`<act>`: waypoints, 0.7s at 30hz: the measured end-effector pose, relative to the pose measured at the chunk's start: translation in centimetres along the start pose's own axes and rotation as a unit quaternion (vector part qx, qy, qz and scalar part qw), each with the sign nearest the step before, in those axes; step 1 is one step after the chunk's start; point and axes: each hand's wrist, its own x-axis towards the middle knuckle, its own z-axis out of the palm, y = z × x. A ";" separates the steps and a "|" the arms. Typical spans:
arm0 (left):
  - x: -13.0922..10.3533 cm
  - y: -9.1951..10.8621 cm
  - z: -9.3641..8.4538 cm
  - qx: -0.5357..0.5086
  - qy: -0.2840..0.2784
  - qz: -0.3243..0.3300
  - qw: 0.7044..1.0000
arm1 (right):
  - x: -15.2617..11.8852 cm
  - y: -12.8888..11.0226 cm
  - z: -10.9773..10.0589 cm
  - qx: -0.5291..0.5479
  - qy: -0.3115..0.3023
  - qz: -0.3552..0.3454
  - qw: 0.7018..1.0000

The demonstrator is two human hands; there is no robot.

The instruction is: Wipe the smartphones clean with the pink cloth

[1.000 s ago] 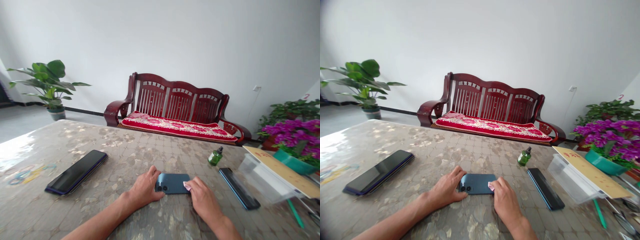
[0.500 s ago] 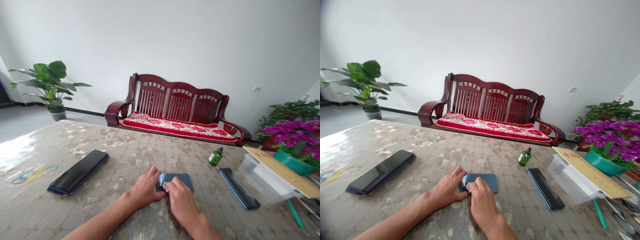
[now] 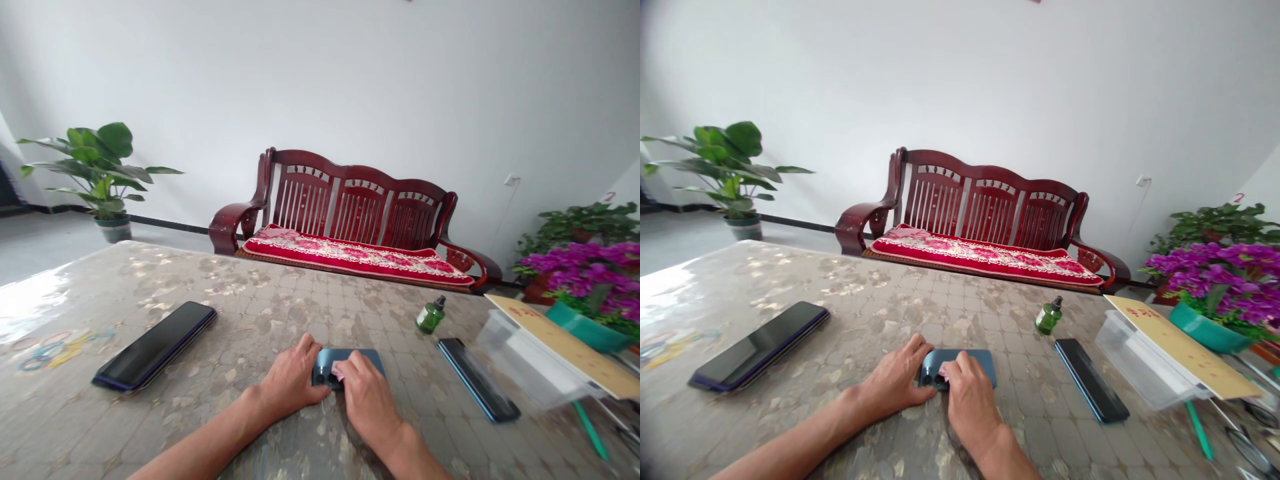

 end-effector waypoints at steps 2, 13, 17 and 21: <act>0.0 0.0 0.0 0.002 -0.003 -0.004 1.000 | 0.1 -0.3 0.1 0.008 -0.004 -0.013 1.000; 0.1 -0.1 0.0 -0.003 0.001 -0.003 1.000 | 0.7 4.8 -0.4 -0.081 0.035 0.069 0.994; 0.1 -0.1 0.1 0.000 0.001 0.002 1.000 | 2.0 1.3 0.3 -0.047 0.012 0.040 0.998; 0.1 -0.3 0.4 0.006 0.010 0.014 1.000 | 2.3 -0.9 0.6 -0.024 -0.013 -0.016 0.999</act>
